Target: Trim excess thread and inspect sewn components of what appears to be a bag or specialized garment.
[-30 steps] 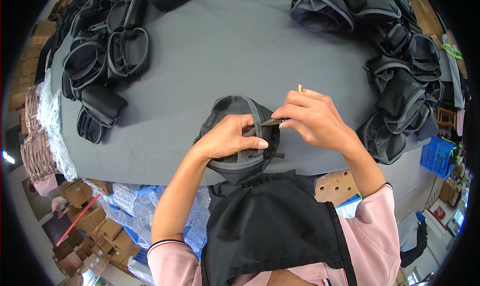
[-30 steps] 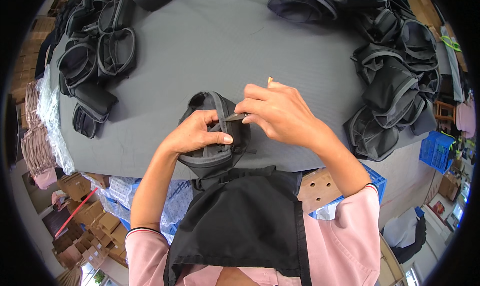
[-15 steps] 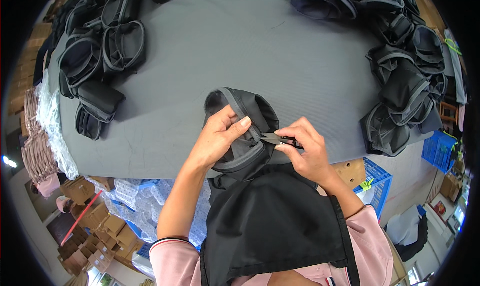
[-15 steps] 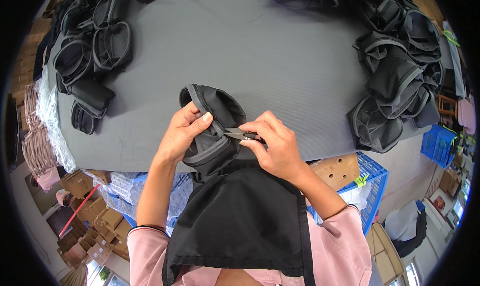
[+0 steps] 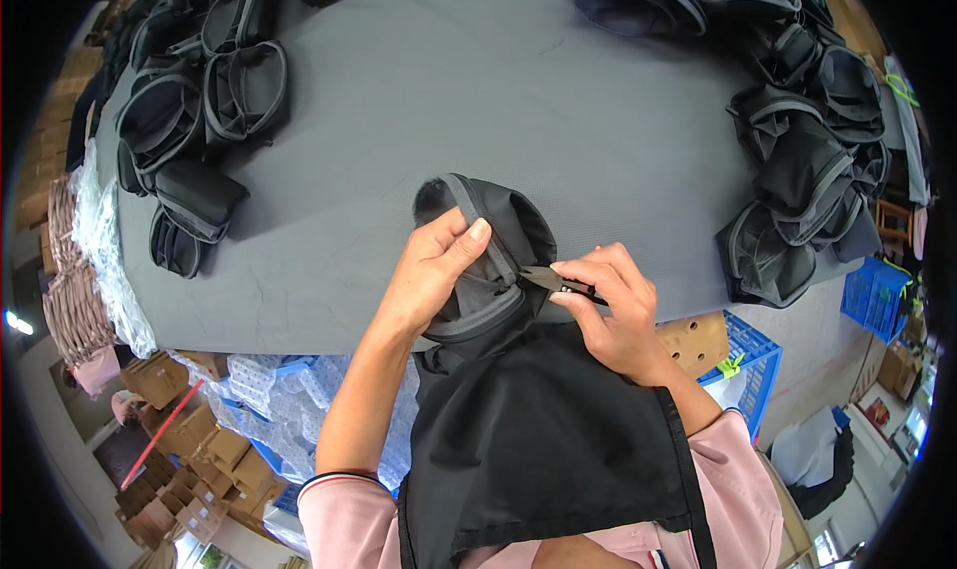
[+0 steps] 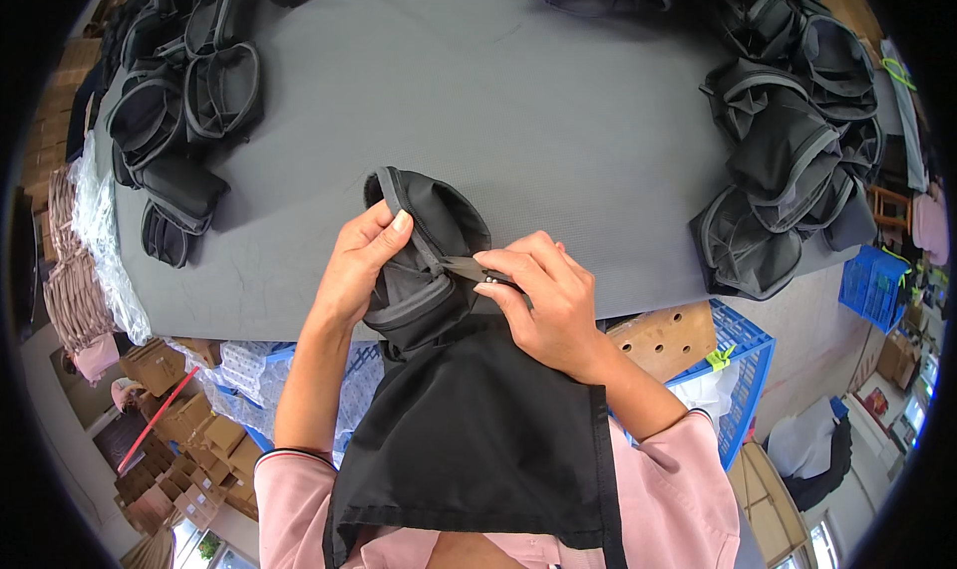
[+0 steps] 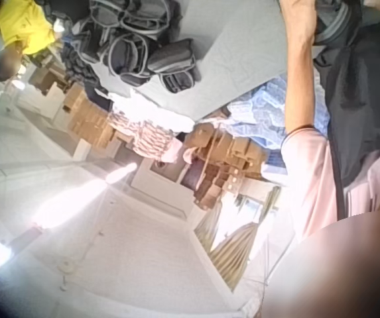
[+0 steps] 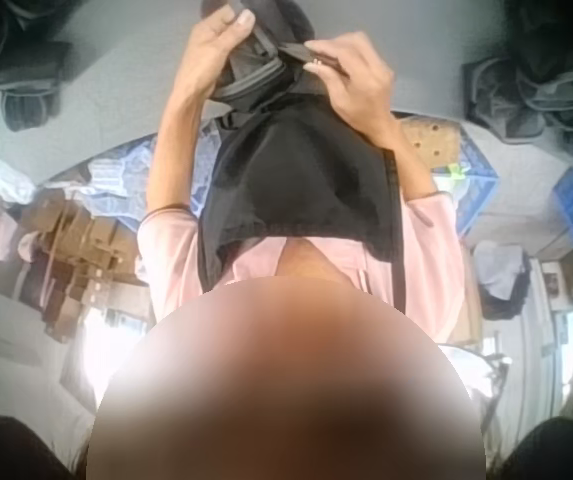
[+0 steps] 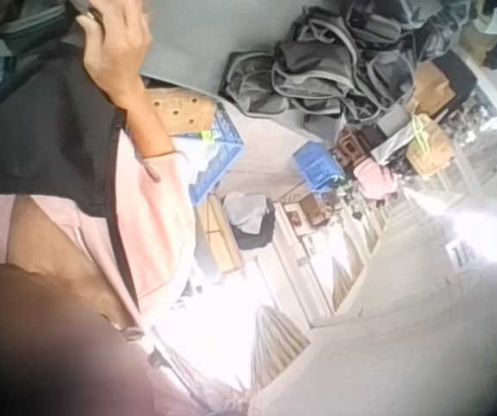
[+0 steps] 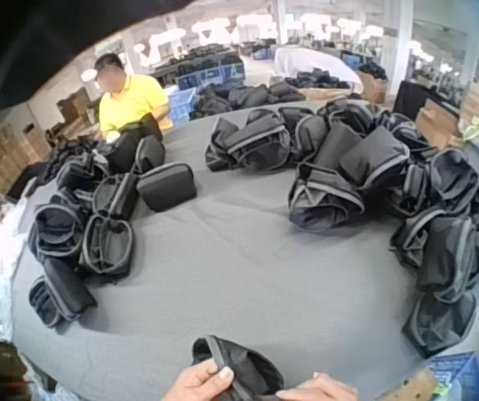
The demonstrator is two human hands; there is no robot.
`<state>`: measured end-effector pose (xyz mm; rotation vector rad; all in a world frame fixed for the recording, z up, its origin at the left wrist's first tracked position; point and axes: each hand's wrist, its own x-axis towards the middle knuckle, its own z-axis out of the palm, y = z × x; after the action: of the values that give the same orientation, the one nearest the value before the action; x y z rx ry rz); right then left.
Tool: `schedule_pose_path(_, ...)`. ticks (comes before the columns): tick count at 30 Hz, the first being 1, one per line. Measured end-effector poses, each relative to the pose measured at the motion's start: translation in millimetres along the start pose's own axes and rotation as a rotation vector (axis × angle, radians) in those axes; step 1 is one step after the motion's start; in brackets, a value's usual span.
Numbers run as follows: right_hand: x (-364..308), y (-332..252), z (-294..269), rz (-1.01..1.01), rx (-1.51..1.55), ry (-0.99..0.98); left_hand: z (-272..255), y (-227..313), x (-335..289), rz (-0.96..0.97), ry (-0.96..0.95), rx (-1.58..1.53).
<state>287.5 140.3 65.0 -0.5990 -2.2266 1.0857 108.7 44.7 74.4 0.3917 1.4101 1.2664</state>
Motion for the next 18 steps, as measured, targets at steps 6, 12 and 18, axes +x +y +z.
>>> schedule_pose_path(6, 16.7, -16.3, -2.0, -0.091, -0.01, -0.034, 5.3, 17.7, -15.3, 0.014, 0.031, -0.123)
schedule_pose_path(12, 17.1, -32.6, -15.1, -0.042, 0.139, -0.16, -10.0, 1.7, -15.9, -0.03, 0.095, -0.458)
schedule_pose_path(18, 4.8, -0.1, -4.8, 0.521, 0.555, -0.078, -41.3, 16.8, -18.6, -0.114, 0.266, -0.569)
